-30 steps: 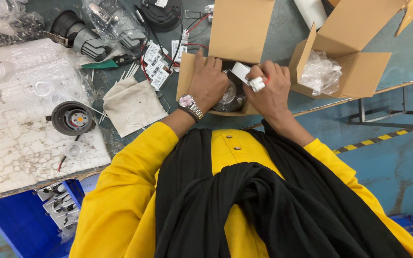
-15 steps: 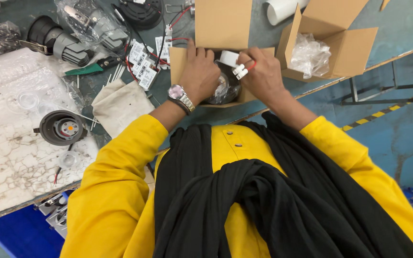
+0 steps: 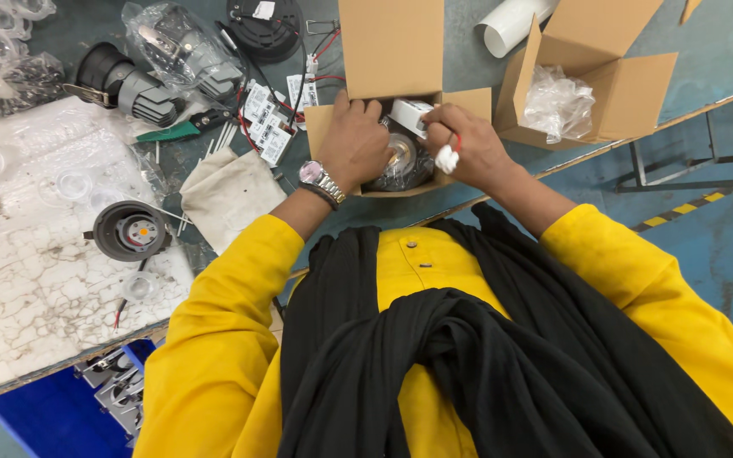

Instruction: The person unpacks LED light components from plastic bags and boxes, and then connects the electrical wiring between the light fixture and the driver unit by hand.

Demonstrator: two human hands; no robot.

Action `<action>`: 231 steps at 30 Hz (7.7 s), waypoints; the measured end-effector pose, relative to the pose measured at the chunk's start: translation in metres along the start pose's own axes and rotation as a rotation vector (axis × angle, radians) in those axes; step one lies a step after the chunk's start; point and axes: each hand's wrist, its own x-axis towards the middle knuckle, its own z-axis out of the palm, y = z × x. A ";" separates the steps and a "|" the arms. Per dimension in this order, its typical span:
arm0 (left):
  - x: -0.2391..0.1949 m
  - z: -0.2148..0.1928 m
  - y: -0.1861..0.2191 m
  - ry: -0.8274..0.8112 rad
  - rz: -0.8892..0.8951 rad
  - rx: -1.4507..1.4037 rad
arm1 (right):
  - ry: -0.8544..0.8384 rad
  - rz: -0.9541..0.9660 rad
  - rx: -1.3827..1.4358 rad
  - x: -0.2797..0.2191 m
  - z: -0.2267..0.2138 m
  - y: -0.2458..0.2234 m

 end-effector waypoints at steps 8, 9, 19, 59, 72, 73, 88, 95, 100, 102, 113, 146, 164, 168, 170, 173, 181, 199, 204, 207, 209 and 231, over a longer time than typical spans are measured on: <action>-0.001 -0.001 -0.013 -0.089 -0.036 -0.036 | -0.090 0.039 0.019 0.016 0.011 0.006; -0.001 -0.002 -0.013 -0.078 -0.033 -0.019 | -0.097 0.012 -0.104 0.015 0.010 0.006; 0.002 -0.011 -0.013 -0.085 -0.018 0.012 | 0.033 -0.083 -0.536 0.027 0.009 0.013; 0.017 0.053 -0.003 0.346 -0.339 -0.670 | 0.001 0.206 -0.187 -0.035 -0.023 -0.031; 0.018 0.070 -0.010 0.582 -0.431 -1.233 | -0.097 0.325 0.049 -0.041 0.017 -0.046; 0.021 0.067 -0.020 0.519 -0.503 -1.504 | -0.107 0.321 0.024 -0.042 0.018 -0.045; -0.047 0.028 -0.029 0.381 -0.077 -1.075 | 0.173 0.629 1.142 -0.064 0.019 -0.021; -0.027 0.091 -0.010 0.388 -0.320 -1.563 | 0.016 0.362 0.266 -0.035 0.007 -0.026; -0.009 0.092 -0.012 0.281 -0.262 -1.618 | -0.102 0.269 0.058 0.000 0.017 -0.021; -0.001 0.088 -0.014 0.270 -0.292 -1.647 | -0.088 0.262 0.054 0.009 0.013 -0.016; -0.005 0.094 -0.023 0.235 -0.195 -1.867 | -0.129 0.261 0.105 -0.022 0.038 0.012; -0.046 0.010 0.014 0.158 0.140 -0.422 | 0.165 0.289 0.188 -0.083 0.007 -0.017; -0.041 0.010 0.025 0.204 0.100 -0.144 | 0.130 0.177 -0.091 -0.086 0.003 -0.023; -0.003 -0.009 0.044 0.013 0.079 -0.171 | 0.079 0.324 0.068 -0.091 -0.003 -0.029; 0.026 -0.011 0.042 -0.052 0.117 -0.193 | 0.149 0.433 0.238 -0.094 -0.007 -0.032; 0.060 -0.010 0.025 0.110 0.208 -0.151 | 0.410 0.575 0.151 -0.099 -0.032 -0.029; 0.121 -0.009 0.070 0.060 0.045 -0.619 | 0.705 0.906 0.159 -0.113 -0.107 0.037; 0.194 0.000 0.196 0.357 -0.184 -0.810 | -0.198 0.511 0.455 -0.099 -0.126 0.199; 0.195 -0.003 0.170 0.448 -0.378 -0.735 | -0.306 0.274 0.330 -0.097 -0.127 0.210; 0.177 -0.012 0.157 0.411 -0.500 -0.849 | -0.382 0.229 0.140 -0.098 -0.101 0.207; 0.173 -0.013 0.155 0.418 -0.509 -0.809 | -0.502 0.283 -0.025 -0.097 -0.085 0.206; 0.153 -0.010 0.157 0.518 -0.159 -1.899 | 0.159 0.670 1.481 -0.095 -0.182 0.194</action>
